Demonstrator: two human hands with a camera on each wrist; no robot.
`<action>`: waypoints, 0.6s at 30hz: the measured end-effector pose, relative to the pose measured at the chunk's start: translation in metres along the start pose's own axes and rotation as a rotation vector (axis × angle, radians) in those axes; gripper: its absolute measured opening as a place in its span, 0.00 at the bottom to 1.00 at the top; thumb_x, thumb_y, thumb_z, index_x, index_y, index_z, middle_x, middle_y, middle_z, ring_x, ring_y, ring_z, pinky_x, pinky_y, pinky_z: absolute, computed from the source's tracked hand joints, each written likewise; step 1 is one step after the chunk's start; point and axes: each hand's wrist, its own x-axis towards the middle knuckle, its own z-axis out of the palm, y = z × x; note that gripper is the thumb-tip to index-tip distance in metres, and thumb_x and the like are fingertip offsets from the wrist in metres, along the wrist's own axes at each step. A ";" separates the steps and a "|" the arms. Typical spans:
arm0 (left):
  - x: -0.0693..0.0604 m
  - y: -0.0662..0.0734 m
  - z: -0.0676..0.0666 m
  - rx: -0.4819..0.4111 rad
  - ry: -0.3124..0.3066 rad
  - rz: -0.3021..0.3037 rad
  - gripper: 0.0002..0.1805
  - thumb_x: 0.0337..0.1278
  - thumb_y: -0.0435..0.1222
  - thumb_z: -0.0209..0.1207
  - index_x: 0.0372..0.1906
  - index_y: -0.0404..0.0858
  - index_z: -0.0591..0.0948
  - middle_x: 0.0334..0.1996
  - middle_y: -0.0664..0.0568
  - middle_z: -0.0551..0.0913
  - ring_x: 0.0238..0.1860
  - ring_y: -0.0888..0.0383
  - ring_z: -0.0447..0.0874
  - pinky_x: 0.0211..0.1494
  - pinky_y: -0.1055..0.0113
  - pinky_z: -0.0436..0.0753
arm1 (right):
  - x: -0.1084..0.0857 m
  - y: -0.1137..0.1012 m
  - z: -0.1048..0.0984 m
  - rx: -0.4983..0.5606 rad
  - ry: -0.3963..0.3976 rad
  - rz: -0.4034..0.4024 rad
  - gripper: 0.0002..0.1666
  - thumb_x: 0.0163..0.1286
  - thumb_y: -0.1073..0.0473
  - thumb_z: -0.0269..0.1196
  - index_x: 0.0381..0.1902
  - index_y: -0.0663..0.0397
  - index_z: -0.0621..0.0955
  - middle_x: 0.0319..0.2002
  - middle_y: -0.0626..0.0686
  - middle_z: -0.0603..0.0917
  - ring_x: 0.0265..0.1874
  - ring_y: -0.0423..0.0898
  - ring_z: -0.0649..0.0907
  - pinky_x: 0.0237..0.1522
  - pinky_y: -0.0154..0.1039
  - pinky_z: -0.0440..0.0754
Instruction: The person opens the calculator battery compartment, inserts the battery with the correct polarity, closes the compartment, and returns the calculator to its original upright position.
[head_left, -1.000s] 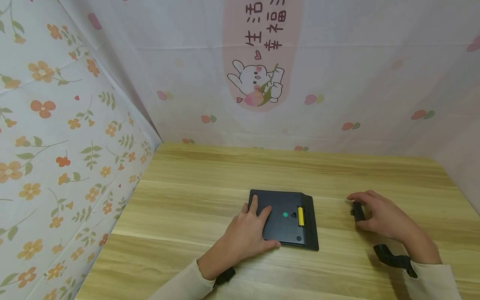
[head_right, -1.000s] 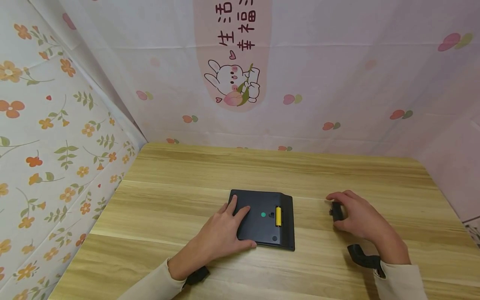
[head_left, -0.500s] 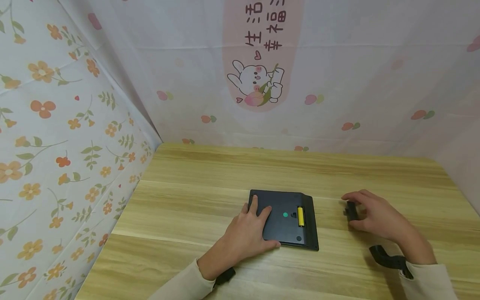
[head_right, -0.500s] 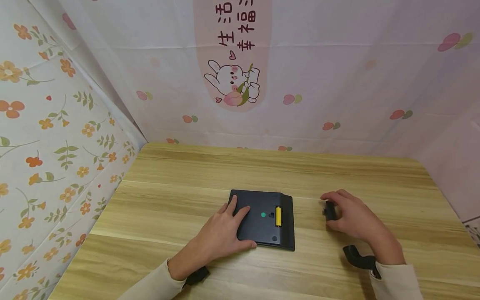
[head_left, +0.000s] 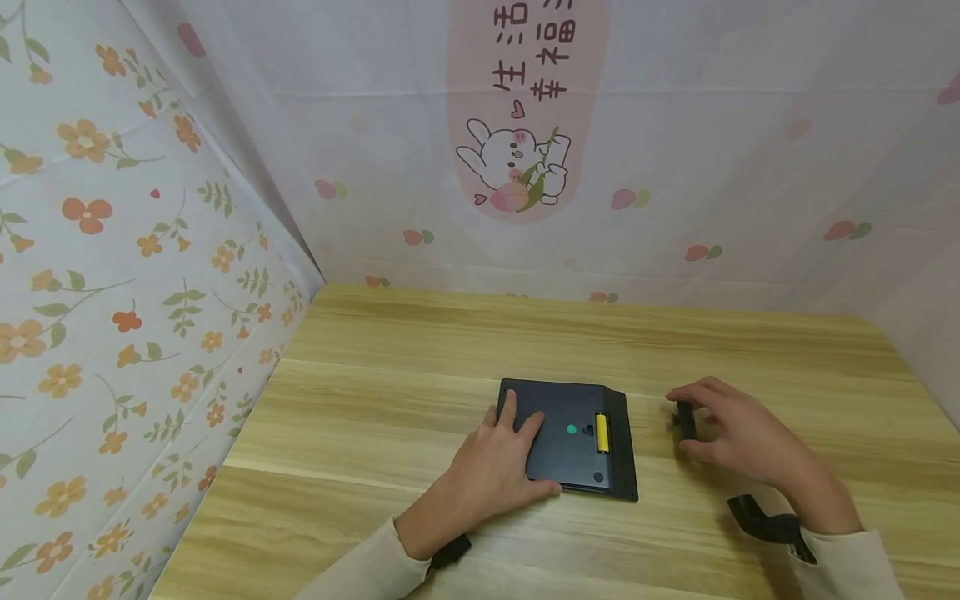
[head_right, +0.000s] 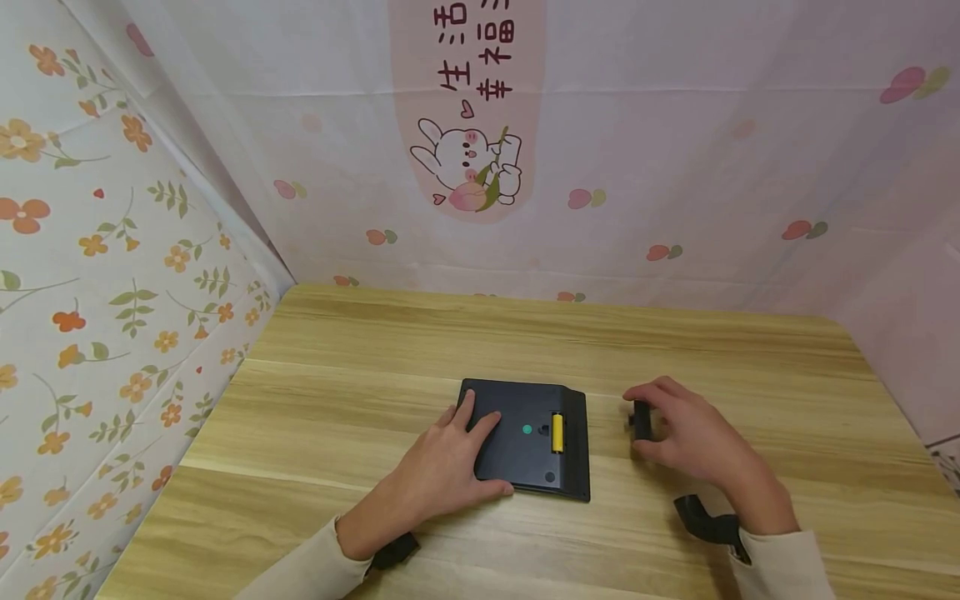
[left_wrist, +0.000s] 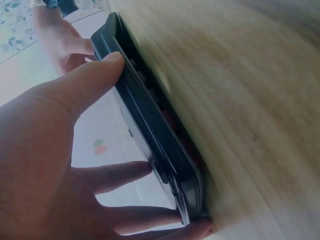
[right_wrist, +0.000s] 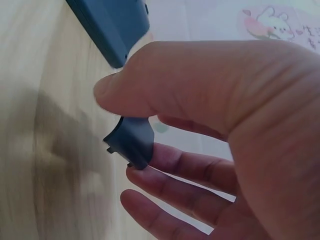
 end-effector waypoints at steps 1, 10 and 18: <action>0.000 0.000 0.000 0.000 0.000 -0.001 0.52 0.57 0.71 0.73 0.79 0.44 0.79 0.79 0.28 0.69 0.67 0.29 0.82 0.46 0.52 0.93 | 0.001 -0.001 0.001 0.002 0.004 -0.010 0.38 0.56 0.61 0.86 0.64 0.59 0.84 0.57 0.58 0.84 0.46 0.58 0.90 0.45 0.58 0.90; 0.000 0.000 0.000 0.009 0.001 0.002 0.52 0.56 0.71 0.73 0.79 0.44 0.79 0.79 0.28 0.69 0.66 0.29 0.83 0.47 0.51 0.93 | 0.006 -0.012 0.007 -0.009 0.015 -0.089 0.37 0.57 0.62 0.85 0.63 0.58 0.84 0.57 0.56 0.84 0.45 0.55 0.90 0.44 0.56 0.91; -0.001 -0.001 0.000 0.025 0.004 0.010 0.52 0.57 0.71 0.72 0.79 0.44 0.79 0.79 0.28 0.69 0.66 0.29 0.83 0.48 0.52 0.93 | 0.009 -0.023 0.011 -0.014 0.015 -0.108 0.36 0.57 0.63 0.85 0.62 0.57 0.84 0.56 0.54 0.84 0.47 0.55 0.90 0.45 0.55 0.91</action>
